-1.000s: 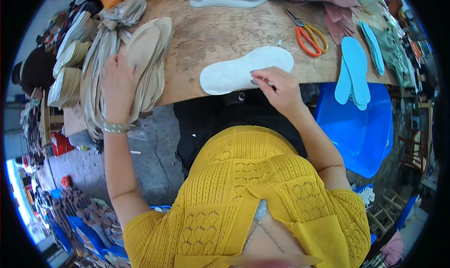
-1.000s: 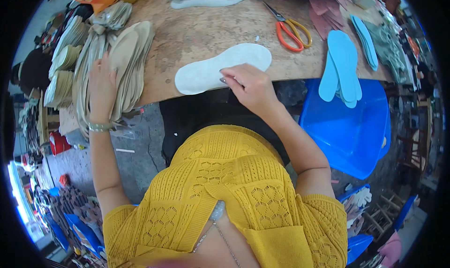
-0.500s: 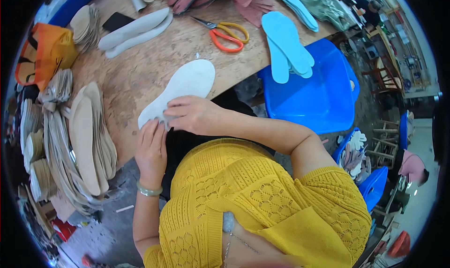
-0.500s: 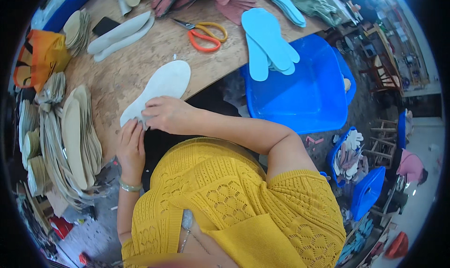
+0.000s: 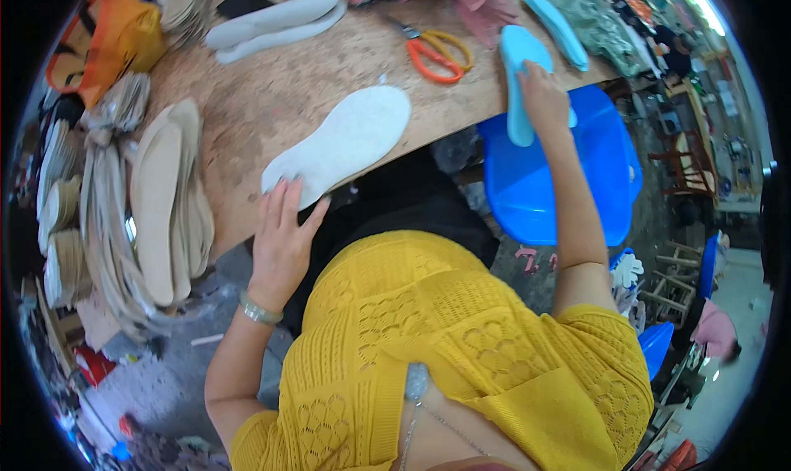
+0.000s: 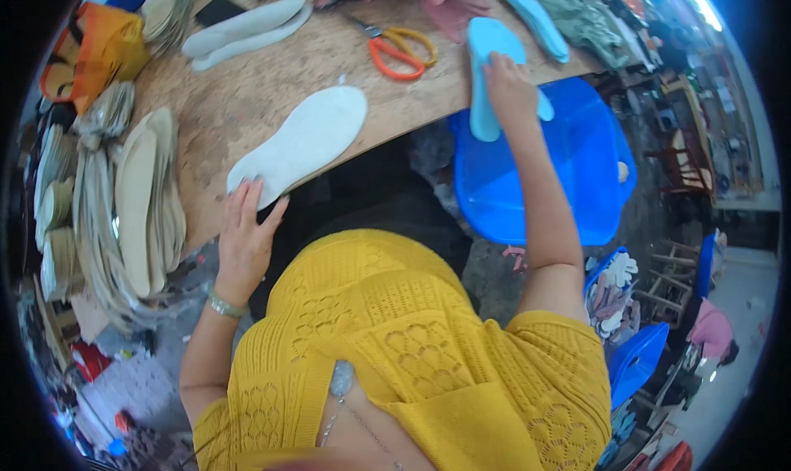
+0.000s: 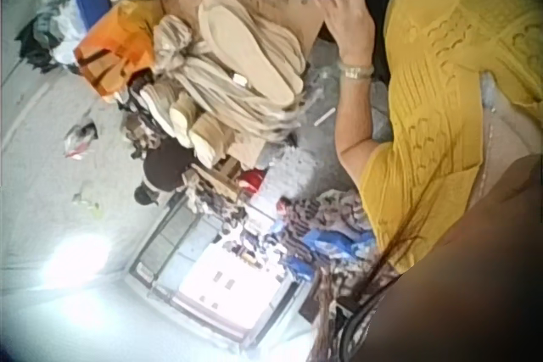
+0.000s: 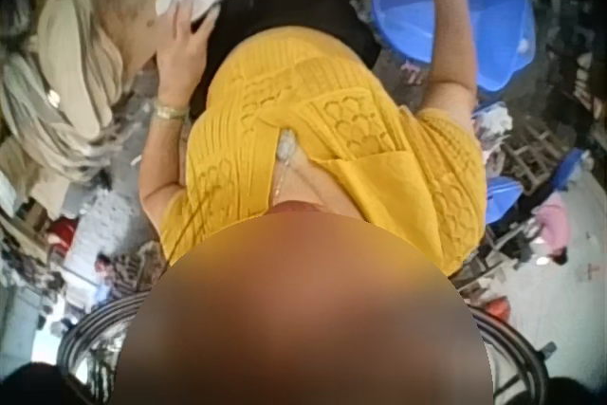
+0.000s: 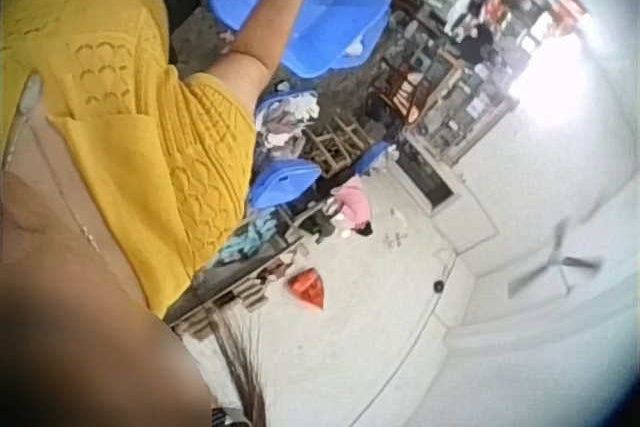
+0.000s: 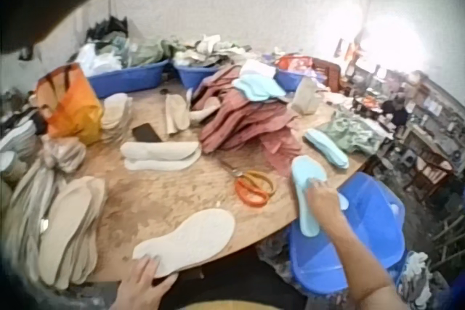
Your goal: Sorting, inspecting, and trimming shoe insole components in a workshop environment.
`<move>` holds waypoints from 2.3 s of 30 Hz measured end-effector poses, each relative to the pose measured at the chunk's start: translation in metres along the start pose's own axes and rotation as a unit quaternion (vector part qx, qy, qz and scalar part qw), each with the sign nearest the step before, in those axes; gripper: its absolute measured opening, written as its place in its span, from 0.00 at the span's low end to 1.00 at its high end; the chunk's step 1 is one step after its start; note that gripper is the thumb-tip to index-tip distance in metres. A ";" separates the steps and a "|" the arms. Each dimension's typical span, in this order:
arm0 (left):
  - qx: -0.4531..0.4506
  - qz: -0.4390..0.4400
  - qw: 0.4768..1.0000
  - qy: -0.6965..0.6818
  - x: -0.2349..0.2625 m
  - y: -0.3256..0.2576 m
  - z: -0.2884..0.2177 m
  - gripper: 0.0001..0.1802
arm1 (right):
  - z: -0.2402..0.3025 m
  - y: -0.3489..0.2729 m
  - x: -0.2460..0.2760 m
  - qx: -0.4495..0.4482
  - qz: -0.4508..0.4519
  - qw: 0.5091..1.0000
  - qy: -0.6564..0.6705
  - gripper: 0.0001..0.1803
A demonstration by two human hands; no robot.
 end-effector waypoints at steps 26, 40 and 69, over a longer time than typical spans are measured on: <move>0.298 0.166 0.534 -0.774 -0.039 -0.029 0.017 0.13 | 0.186 0.005 0.055 -0.222 0.058 0.436 0.870 0.32; 0.218 -0.130 0.950 -0.180 0.013 -0.017 0.069 0.30 | 0.213 0.025 -0.018 -0.261 0.083 0.450 0.850 0.20; 0.159 -0.054 0.949 -0.267 -0.011 0.068 0.023 0.29 | 0.178 0.039 0.011 -0.067 -0.015 0.819 0.570 0.32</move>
Point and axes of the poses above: each hand's wrist, its own y-axis towards the middle knuckle, its own x-axis out of the back of the hand, z = x × y, the point moved 9 cm from there along y, towards the middle knuckle, and after that the axes turned 9 degrees about x, right-handed, at the moved point
